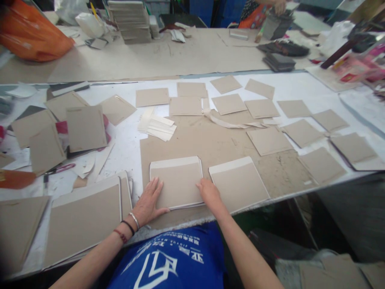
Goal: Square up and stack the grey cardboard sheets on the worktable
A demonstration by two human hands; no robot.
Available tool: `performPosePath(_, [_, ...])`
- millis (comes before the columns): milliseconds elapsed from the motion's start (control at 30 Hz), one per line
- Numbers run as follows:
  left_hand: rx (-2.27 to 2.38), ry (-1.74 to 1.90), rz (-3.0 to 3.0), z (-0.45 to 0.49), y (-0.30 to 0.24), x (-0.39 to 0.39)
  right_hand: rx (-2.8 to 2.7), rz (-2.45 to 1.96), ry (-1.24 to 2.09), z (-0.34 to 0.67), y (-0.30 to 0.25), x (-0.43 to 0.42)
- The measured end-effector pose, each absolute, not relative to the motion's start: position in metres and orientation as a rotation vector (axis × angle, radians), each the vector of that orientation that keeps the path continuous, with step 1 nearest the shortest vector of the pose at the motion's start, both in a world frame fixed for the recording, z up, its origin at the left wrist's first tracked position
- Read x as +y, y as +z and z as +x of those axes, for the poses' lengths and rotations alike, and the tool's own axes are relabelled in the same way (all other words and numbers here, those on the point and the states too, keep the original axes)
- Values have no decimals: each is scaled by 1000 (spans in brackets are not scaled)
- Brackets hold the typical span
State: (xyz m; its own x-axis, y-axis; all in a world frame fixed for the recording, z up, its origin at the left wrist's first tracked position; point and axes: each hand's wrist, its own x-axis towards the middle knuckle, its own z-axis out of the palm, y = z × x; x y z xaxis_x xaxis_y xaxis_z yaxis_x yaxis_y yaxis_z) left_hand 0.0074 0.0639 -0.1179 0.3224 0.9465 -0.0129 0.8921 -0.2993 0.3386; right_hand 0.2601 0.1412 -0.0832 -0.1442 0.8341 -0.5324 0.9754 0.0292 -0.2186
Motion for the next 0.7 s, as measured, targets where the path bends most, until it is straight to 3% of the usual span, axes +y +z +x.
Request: performPosePath(700, [1677,281,2284,14,-114,59,2071,1867,-784,260,-81,140])
